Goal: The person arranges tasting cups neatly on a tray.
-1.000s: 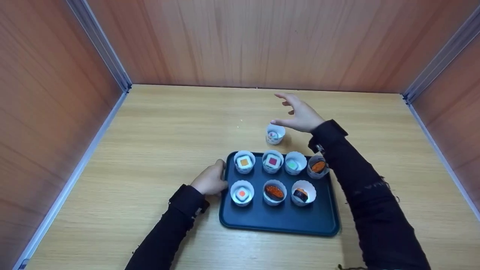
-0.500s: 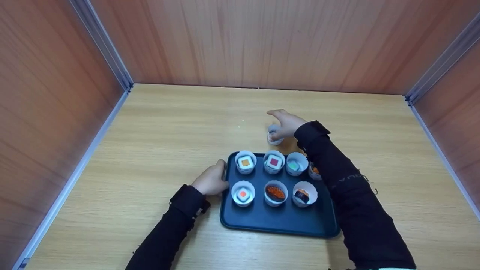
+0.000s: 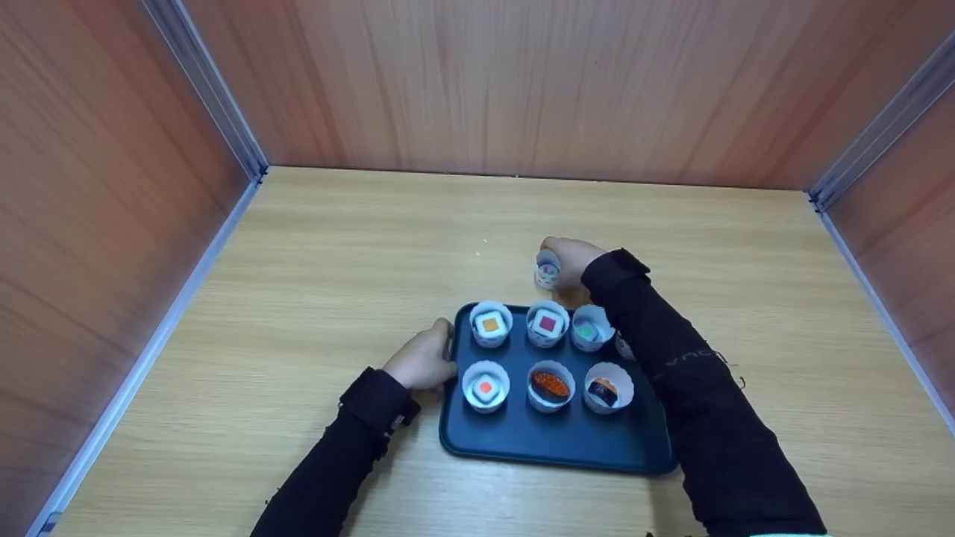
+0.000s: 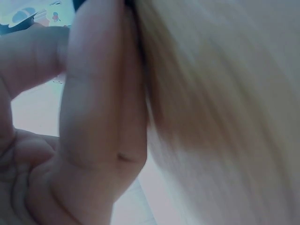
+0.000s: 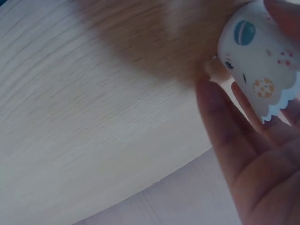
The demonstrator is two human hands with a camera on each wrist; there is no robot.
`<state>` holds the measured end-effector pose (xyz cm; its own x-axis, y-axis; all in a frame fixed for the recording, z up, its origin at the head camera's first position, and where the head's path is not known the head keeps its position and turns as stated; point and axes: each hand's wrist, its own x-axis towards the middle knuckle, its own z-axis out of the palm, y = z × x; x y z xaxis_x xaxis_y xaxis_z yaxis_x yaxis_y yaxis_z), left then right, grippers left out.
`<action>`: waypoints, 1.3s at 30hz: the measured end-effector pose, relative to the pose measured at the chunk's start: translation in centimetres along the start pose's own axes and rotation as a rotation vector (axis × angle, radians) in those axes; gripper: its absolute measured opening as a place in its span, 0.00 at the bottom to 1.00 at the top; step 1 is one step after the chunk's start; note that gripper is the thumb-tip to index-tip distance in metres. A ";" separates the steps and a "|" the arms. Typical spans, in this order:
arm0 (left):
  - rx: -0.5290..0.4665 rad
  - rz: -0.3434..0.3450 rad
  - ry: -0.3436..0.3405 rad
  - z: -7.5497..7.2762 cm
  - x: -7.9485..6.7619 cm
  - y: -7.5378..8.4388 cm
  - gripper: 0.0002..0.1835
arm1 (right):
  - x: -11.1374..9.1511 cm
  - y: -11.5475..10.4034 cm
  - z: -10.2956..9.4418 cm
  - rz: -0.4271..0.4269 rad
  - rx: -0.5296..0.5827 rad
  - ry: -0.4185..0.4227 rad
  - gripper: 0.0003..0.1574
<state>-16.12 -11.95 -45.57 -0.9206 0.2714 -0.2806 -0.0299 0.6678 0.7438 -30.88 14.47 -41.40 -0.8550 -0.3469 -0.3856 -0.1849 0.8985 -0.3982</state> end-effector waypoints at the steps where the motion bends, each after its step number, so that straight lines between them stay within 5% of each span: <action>1: 0.001 -0.002 -0.001 0.0 0.0 0.0 0.23 | -0.1 0.1 0.0 -0.012 0.002 0.006 0.46; 12: -0.009 -0.026 -0.009 0.0 0.2 0.1 0.22 | 0.3 0.9 -0.7 -0.025 0.028 0.058 0.36; 18: -0.010 -0.035 -0.009 0.1 0.3 0.1 0.23 | -0.7 2.1 -2.4 -0.155 0.114 0.143 0.36; 23: 0.014 -0.004 0.007 0.0 0.5 -0.1 0.21 | -2.9 3.8 -4.0 -0.257 0.203 0.239 0.35; 28: 0.027 0.023 0.022 -0.1 0.6 -0.2 0.21 | -5.6 5.9 -5.0 -0.263 0.239 0.310 0.36; 39: -0.009 -0.017 0.001 -0.2 0.8 -0.2 0.23 | -14.1 9.5 -4.2 -0.230 0.292 0.300 0.38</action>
<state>-16.90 -11.96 -45.79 -0.9203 0.2598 -0.2925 -0.0486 0.6659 0.7445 -22.59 28.97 -36.27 -0.9179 -0.3963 -0.0196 -0.2787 0.6792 -0.6790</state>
